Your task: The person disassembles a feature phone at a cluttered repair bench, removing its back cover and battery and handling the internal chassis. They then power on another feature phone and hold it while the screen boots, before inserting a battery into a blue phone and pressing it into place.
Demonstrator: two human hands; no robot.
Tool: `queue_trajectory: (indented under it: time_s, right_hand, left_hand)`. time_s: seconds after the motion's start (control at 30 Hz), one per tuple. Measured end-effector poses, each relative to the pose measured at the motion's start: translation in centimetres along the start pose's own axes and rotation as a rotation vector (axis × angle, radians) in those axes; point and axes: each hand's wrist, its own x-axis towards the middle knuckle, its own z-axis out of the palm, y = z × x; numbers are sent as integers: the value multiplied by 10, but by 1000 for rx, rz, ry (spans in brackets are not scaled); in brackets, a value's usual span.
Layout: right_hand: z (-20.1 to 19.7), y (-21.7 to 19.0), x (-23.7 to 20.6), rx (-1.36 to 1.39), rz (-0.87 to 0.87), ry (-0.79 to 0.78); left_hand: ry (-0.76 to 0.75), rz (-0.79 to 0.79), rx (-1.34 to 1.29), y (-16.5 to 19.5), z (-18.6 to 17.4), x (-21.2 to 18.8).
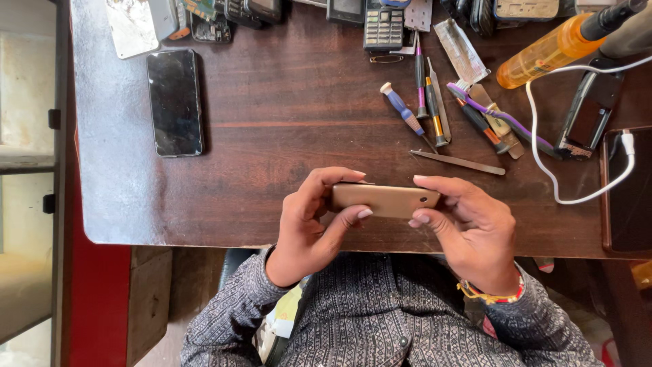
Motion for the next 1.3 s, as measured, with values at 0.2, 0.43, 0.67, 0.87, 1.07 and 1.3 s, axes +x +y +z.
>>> queue_trajectory:
  time_s: [0.2,0.43,0.67,0.87,1.07,1.3]
  right_hand:
    - [-6,2,-5,-11,-16,66]
    - [-18,-3,-6,-24,4,41]
    - [-21,7,-11,-10,-81,49]
    - [-22,11,-9,167,5,-38]
    - [-15,11,-14,100,-45,-82]
    - [-8,15,-15,-63,-157,-33]
  left_hand:
    - [-32,-18,-55,-2,11,0]
    - [-56,-2,-70,2,15,-1]
    - [-106,22,100,9,14,-3]
    - [-90,-86,-43,7,8,-2]
    - [-147,0,-136,6,2,-4]
    - [-57,45,-18,2,9,-4]
